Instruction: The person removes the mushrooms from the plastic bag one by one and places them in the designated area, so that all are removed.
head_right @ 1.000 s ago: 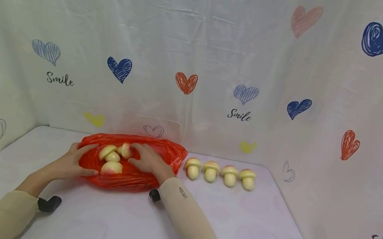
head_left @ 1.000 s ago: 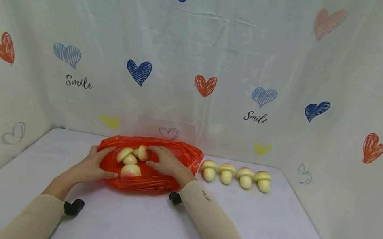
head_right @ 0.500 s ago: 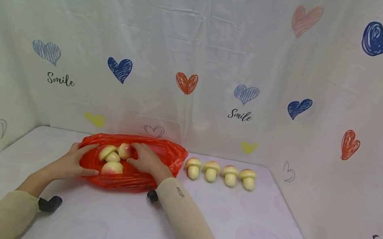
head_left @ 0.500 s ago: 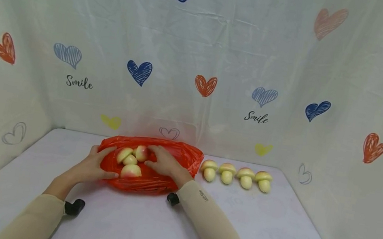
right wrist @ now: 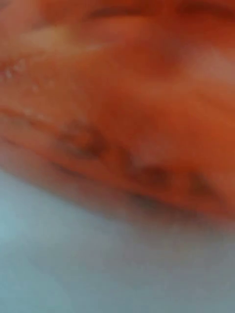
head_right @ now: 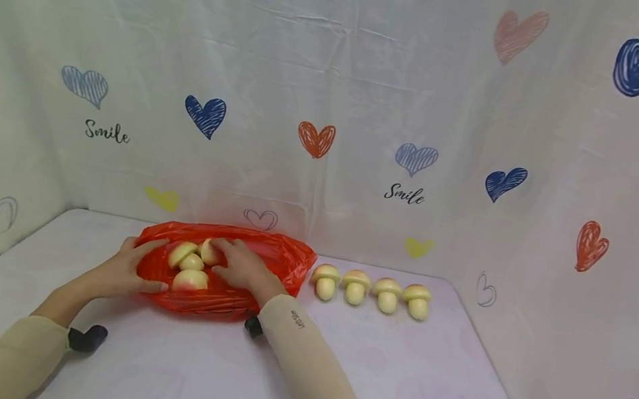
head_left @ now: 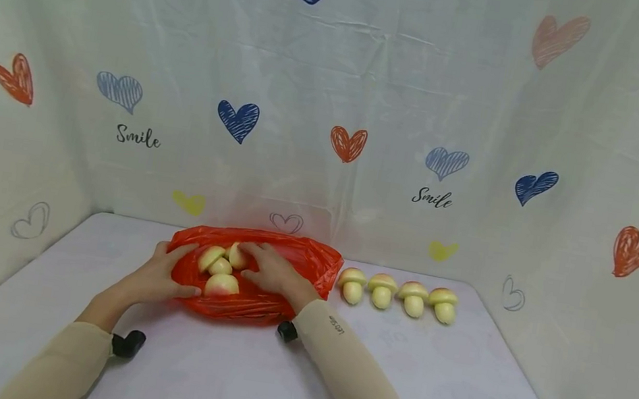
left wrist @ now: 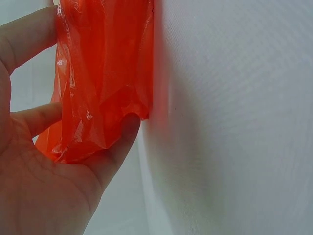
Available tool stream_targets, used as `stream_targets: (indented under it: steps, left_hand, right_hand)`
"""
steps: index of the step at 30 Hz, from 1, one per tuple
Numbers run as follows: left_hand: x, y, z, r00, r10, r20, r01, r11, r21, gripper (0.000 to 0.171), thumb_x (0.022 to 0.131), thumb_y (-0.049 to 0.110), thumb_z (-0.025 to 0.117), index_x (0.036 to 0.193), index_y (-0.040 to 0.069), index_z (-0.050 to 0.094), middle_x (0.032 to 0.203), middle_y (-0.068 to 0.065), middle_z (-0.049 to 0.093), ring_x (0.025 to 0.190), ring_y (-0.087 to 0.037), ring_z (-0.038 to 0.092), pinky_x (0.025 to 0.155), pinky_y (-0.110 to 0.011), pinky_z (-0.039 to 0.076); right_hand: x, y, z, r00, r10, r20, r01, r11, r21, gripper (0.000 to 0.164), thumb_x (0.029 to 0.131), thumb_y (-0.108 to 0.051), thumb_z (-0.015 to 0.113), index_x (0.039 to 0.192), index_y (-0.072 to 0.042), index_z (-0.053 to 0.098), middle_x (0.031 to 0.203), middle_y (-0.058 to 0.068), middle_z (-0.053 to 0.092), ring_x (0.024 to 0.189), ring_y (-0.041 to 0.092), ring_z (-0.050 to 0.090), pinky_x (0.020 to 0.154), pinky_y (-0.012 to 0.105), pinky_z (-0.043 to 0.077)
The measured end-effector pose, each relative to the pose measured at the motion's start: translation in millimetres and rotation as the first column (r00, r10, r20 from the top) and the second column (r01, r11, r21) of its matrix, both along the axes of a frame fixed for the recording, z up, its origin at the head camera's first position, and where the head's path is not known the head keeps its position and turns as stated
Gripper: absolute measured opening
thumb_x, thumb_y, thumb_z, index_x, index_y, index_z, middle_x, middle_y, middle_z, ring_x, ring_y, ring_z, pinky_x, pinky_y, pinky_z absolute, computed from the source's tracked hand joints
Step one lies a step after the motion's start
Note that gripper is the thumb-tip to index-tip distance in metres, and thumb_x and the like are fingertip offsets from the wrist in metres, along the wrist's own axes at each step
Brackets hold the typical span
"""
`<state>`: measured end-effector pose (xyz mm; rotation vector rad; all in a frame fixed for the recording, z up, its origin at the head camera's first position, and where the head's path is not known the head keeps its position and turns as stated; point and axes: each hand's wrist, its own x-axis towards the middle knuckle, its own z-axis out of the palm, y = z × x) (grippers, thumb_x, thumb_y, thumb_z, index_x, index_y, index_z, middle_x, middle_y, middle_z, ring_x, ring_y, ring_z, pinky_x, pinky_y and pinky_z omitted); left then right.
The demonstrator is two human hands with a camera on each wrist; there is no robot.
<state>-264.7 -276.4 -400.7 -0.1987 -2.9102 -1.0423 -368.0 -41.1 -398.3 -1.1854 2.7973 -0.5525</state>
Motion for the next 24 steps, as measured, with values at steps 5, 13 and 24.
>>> stream_targets:
  steps: [5, 13, 24]
  left_hand:
    - [-0.1, 0, 0.4, 1.000, -0.002, 0.001, 0.002, 1.000, -0.001, 0.095, 0.076, 0.040, 0.078, 0.147, 0.003, 0.027, 0.134, -0.033, 0.016, 0.124, -0.056, 0.030, 0.096, -0.070, 0.032]
    - [-0.8, -1, -0.6, 1.000, 0.000, 0.002, 0.000, 1.000, 0.002, 0.095, 0.076, 0.039, 0.078, 0.147, 0.002, 0.027, 0.133, -0.031, 0.018, 0.123, -0.055, 0.031, 0.097, -0.069, 0.033]
    - [0.1, -1, 0.5, 1.000, -0.002, 0.008, 0.002, 1.000, 0.001, 0.095, 0.076, 0.039, 0.078, 0.148, 0.003, 0.027, 0.134, -0.032, 0.017, 0.123, -0.055, 0.030, 0.097, -0.069, 0.032]
  right_hand:
    - [2.2, -5, 3.1, 1.000, -0.020, 0.017, 0.019, 0.998, 0.059, 0.060, 0.094, -0.035, 0.059, 0.148, -0.035, 0.032, 0.146, 0.004, 0.037, 0.125, 0.017, 0.046, 0.102, 0.038, 0.042]
    - [0.2, -10, 7.7, 0.999, -0.021, 0.033, 0.017, 0.992, 0.123, 0.062, 0.094, -0.036, 0.060, 0.148, -0.039, 0.030, 0.138, 0.003, 0.042, 0.116, 0.015, 0.047, 0.097, 0.037, 0.046]
    - [-1.3, -13, 10.9, 0.999, -0.033, 0.022, 0.030, 0.992, 0.119, 0.054, 0.093, -0.034, 0.062, 0.140, -0.041, 0.037, 0.114, 0.001, 0.042, 0.084, 0.014, 0.055, 0.077, 0.034, 0.053]
